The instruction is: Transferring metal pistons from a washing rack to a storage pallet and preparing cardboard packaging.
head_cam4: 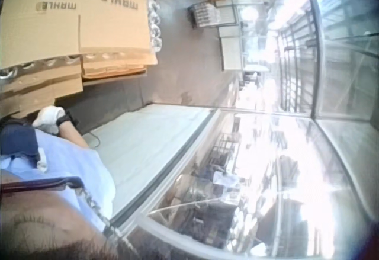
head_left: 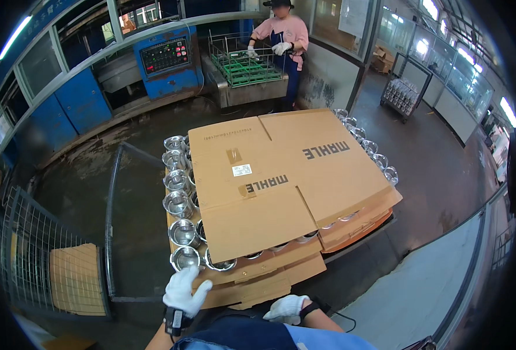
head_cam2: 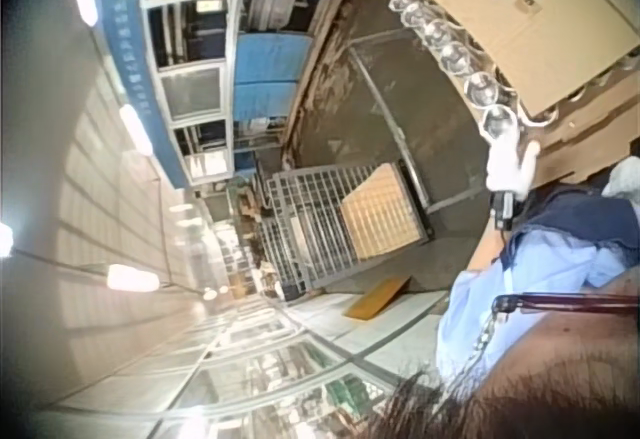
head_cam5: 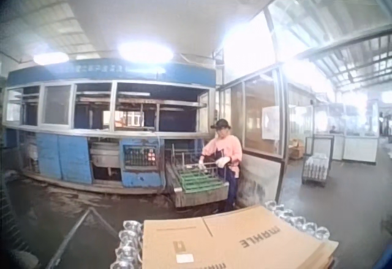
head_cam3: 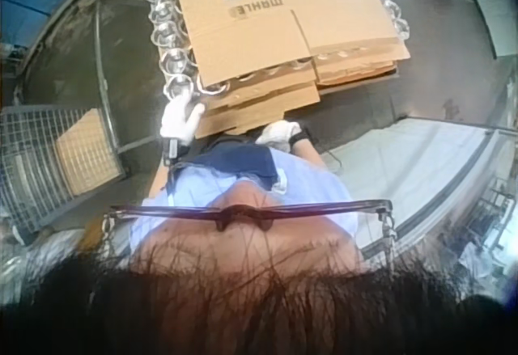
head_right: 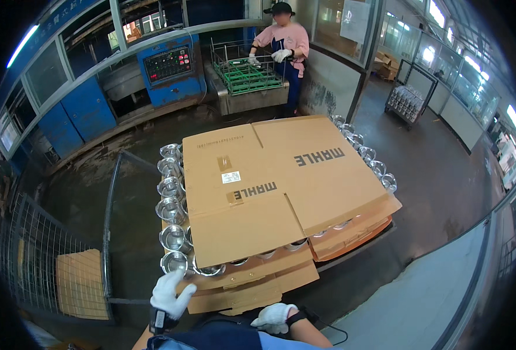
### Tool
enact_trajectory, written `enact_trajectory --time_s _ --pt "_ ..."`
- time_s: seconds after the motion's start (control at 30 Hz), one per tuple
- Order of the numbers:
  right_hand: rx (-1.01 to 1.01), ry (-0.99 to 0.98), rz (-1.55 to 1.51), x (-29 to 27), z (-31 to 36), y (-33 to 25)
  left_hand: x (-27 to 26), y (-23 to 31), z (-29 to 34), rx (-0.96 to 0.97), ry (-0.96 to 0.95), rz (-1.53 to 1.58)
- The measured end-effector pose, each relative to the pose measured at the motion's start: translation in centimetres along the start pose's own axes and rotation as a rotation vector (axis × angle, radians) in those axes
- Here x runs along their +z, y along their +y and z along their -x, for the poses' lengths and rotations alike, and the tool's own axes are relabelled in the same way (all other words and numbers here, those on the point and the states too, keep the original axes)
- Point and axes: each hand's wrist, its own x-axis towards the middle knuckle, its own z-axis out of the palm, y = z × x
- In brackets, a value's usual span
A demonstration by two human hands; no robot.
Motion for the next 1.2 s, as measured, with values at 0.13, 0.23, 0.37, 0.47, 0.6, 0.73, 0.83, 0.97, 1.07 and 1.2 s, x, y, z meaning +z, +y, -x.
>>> enact_trajectory --time_s 0.13,0.23,0.37,0.47,0.6,0.73,0.83,0.97,1.07,1.2 --pt "-0.141 -0.018 0.376 0.8 -1.4 -3.9 -3.3 -1.4 3.9 -0.251 -0.204 -0.084" --pt "-0.179 0.095 0.496 0.5 -1.0 -8.7 -6.5 -3.5 7.0 -0.332 -0.106 -0.145" --pt "-0.004 -0.011 -0.022 0.6 -0.3 -16.4 -11.0 -9.4 12.3 -0.372 0.354 -0.180" --pt "-0.116 0.160 -0.031 2.4 -1.6 -22.9 -14.3 -15.8 16.7 -0.482 0.542 -0.105" --pt "-0.364 0.569 0.017 5.7 -6.6 -32.6 -19.7 -22.6 22.8 -0.807 0.254 -0.071" --pt "-0.266 0.778 0.241 6.7 -12.0 -41.7 -23.9 -27.2 28.8 -0.979 -0.467 -0.174" --pt "-0.079 0.866 0.318 6.1 -15.6 -47.0 -25.5 -31.4 32.7 -0.954 -0.680 0.087" --pt "0.045 0.880 0.206 5.0 -20.1 -51.1 -25.3 -37.0 36.6 -0.910 -0.538 -0.001" --pt "0.087 0.971 0.206 3.0 -22.2 -51.8 -24.1 -40.9 36.0 -0.507 -0.318 -0.148" --pt "0.089 1.100 0.171 0.3 -23.9 -52.8 -25.2 -46.0 30.7 -0.581 -0.406 -0.028"
